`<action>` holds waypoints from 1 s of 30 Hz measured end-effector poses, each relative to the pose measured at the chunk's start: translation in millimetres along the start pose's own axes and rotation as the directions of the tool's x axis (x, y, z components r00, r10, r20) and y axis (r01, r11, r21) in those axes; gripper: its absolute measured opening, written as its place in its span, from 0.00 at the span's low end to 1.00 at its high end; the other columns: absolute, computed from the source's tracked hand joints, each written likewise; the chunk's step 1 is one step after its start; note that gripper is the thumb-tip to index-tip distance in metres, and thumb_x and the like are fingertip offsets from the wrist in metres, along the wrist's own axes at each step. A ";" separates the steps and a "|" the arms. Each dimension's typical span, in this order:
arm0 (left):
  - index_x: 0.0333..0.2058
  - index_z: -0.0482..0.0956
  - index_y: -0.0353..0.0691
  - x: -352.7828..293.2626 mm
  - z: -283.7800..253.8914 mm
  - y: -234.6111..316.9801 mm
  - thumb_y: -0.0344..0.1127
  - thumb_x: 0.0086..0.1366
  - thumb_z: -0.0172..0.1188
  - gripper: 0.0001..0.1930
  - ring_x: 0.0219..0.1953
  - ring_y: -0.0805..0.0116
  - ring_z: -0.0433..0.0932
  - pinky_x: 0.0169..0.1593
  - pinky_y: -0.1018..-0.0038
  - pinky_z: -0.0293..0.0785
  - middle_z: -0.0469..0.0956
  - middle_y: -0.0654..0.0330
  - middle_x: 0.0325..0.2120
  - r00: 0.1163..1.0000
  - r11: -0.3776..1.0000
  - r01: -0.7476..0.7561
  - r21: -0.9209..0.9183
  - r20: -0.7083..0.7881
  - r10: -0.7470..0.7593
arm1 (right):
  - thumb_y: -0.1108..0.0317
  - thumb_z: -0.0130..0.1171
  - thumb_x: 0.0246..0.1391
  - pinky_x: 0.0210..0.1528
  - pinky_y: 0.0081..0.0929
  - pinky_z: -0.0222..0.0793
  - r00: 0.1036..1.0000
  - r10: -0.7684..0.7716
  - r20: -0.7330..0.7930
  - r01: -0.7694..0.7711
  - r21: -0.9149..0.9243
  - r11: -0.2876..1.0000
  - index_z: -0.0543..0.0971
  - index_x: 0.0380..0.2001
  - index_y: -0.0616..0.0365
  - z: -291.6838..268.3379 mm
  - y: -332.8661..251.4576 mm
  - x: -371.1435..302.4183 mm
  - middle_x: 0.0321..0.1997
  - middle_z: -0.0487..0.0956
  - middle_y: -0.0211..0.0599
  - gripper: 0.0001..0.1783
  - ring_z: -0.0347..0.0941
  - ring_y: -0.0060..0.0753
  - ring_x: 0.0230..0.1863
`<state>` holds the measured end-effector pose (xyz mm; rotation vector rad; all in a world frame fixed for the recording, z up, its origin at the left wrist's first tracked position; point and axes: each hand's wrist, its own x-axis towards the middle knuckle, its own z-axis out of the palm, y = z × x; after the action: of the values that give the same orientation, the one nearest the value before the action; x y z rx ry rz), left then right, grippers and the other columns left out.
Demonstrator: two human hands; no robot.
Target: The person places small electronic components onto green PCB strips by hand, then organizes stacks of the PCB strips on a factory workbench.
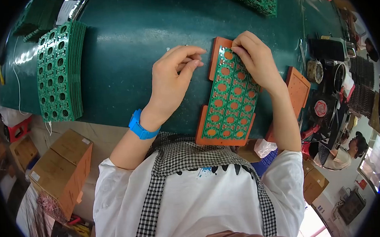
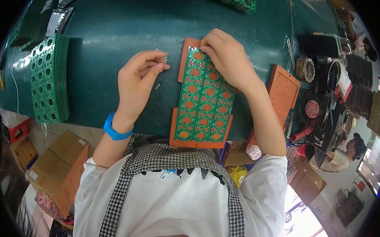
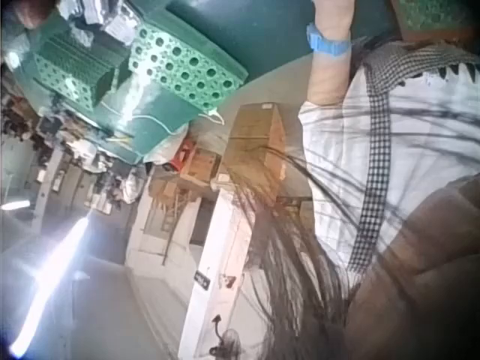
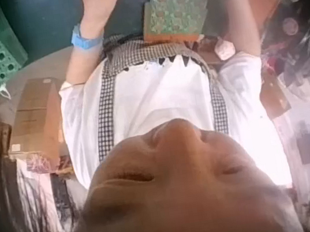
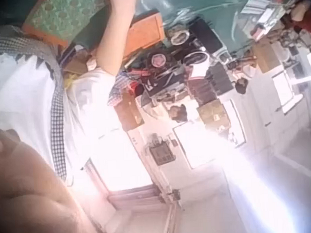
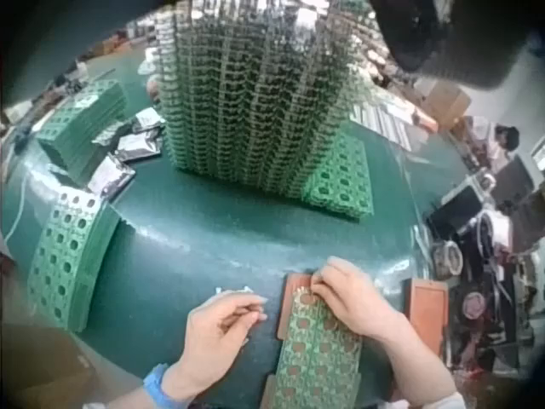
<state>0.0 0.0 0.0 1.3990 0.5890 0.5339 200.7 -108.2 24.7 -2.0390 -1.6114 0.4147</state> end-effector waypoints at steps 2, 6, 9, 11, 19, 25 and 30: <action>0.41 0.79 0.34 0.9 -0.5 0.9 0.21 0.60 0.58 0.10 0.41 0.71 0.78 0.46 0.78 0.73 0.77 0.60 0.33 0.998 0.992 -0.031 0.122 -0.043 0.036 | 0.71 0.55 0.55 0.39 0.36 0.68 1.000 -0.007 0.012 0.007 0.015 1.000 0.73 0.31 0.61 -0.2 -0.3 1.3 0.33 0.71 0.41 0.04 0.71 0.47 0.37; 0.40 0.79 0.33 -0.8 -1.1 1.5 0.20 0.59 0.58 0.09 0.37 0.74 0.77 0.44 0.79 0.72 0.77 0.61 0.32 0.971 0.907 -0.203 0.368 -0.042 0.234 | 0.71 0.55 0.55 0.40 0.35 0.68 1.000 -0.002 0.018 0.001 0.013 1.000 0.74 0.31 0.61 1.1 -0.8 -2.3 0.33 0.72 0.40 0.05 0.71 0.45 0.38; 0.39 0.79 0.36 0.7 1.3 -0.2 0.20 0.57 0.58 0.11 0.34 0.72 0.77 0.38 0.77 0.73 0.78 0.59 0.30 0.965 0.944 -0.211 0.253 -0.100 0.242 | 0.70 0.56 0.54 0.39 0.34 0.69 1.000 -0.005 -0.014 0.004 -0.022 1.000 0.74 0.31 0.60 6.2 -0.4 -3.4 0.32 0.73 0.39 0.05 0.72 0.44 0.37; 0.40 0.79 0.36 0.6 2.4 -1.0 0.21 0.58 0.58 0.11 0.34 0.74 0.77 0.40 0.78 0.73 0.78 0.60 0.30 0.980 0.982 -0.160 0.104 -0.102 0.170 | 0.70 0.57 0.54 0.38 0.33 0.70 0.997 -0.007 -0.080 0.003 -0.042 0.999 0.74 0.30 0.60 9.0 0.2 -5.7 0.32 0.73 0.38 0.05 0.73 0.43 0.36; 0.43 0.77 0.34 1.1 1.9 -0.1 0.21 0.60 0.58 0.11 0.35 0.76 0.77 0.42 0.80 0.74 0.78 0.61 0.32 0.997 0.998 -0.046 -0.050 -0.072 0.042 | 0.70 0.58 0.53 0.37 0.33 0.70 0.999 -0.029 -0.034 0.029 -0.004 1.000 0.75 0.29 0.60 3.2 5.5 -1.9 0.31 0.74 0.37 0.05 0.73 0.42 0.36; 0.44 0.76 0.33 -0.2 3.0 -2.3 0.21 0.60 0.57 0.12 0.35 0.74 0.79 0.41 0.80 0.75 0.78 0.60 0.32 0.999 0.991 -0.015 -0.131 -0.050 0.008 | 0.69 0.60 0.51 0.36 0.31 0.71 0.987 -0.085 -0.133 0.068 -0.131 0.989 0.77 0.30 0.58 11.9 4.7 -8.6 0.32 0.76 0.35 0.05 0.74 0.38 0.35; 0.45 0.75 0.31 -2.0 3.8 2.2 0.22 0.61 0.57 0.13 0.31 0.76 0.79 0.36 0.81 0.76 0.79 0.59 0.32 0.994 0.950 0.110 -0.293 0.030 -0.106 | 0.69 0.64 0.46 0.35 0.29 0.72 0.918 -0.317 -0.238 0.233 -0.324 0.917 0.79 0.33 0.57 20.4 3.2 -20.0 0.34 0.78 0.31 0.09 0.75 0.32 0.35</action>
<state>1.1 -4.0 2.7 1.0810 0.5474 0.5010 187.5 -124.1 4.7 -1.9154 -1.8216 -0.2261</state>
